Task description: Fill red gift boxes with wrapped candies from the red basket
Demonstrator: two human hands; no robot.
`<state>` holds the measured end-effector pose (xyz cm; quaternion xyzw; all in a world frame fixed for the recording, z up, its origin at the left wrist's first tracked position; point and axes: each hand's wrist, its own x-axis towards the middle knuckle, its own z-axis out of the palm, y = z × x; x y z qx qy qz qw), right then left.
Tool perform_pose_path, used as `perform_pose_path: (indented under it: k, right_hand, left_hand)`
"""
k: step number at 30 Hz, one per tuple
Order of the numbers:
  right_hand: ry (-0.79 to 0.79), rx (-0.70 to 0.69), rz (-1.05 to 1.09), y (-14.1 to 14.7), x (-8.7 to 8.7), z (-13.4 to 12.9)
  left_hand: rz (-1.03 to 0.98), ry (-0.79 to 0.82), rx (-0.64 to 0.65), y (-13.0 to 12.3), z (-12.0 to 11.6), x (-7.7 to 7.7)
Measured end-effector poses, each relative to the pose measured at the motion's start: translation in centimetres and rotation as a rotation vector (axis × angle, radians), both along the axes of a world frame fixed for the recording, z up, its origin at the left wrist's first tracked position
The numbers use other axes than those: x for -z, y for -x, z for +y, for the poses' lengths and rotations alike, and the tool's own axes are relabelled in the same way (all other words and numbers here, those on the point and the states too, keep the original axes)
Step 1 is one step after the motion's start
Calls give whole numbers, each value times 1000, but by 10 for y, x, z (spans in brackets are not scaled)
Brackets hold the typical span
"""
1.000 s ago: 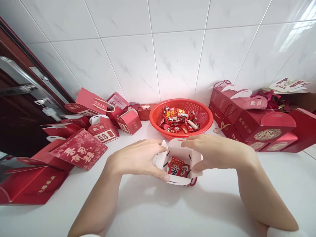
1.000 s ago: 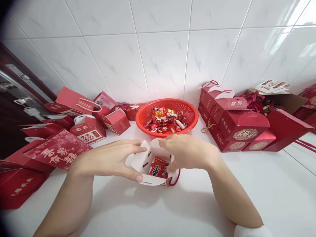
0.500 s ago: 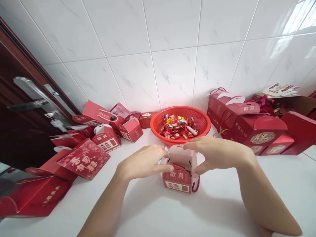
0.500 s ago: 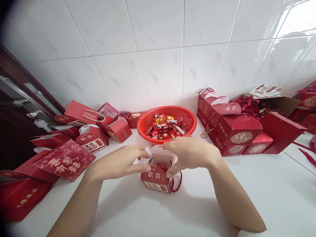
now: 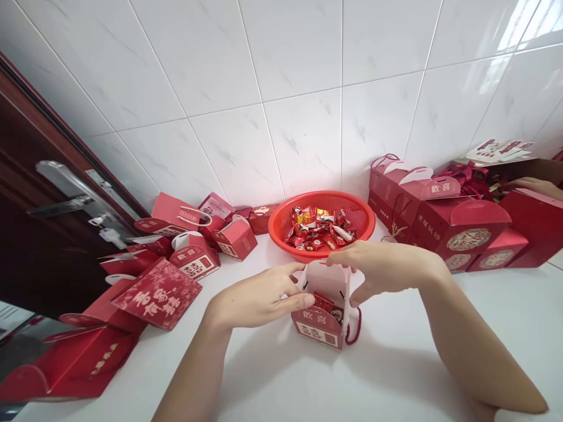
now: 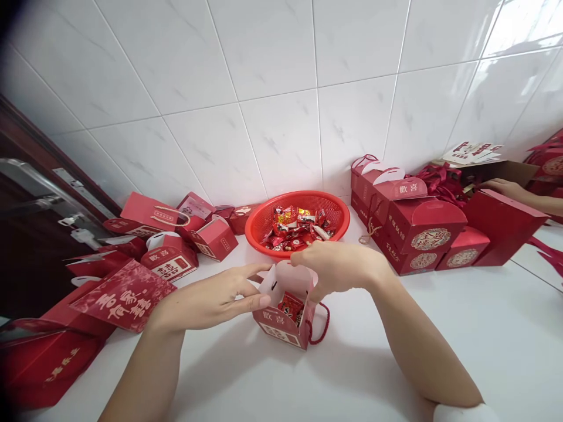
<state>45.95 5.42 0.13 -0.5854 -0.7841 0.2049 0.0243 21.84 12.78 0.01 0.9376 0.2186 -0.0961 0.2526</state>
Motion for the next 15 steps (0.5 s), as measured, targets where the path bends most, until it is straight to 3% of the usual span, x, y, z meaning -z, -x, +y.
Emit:
perform_pose_path:
  k: [5, 15]
  right_hand:
    - [80, 41, -108, 16, -2, 4]
    - [-50, 55, -142, 26, 13, 13]
  left_hand:
    - [-21, 3, -1, -3, -2, 2]
    - [48, 96, 65, 0, -3, 2]
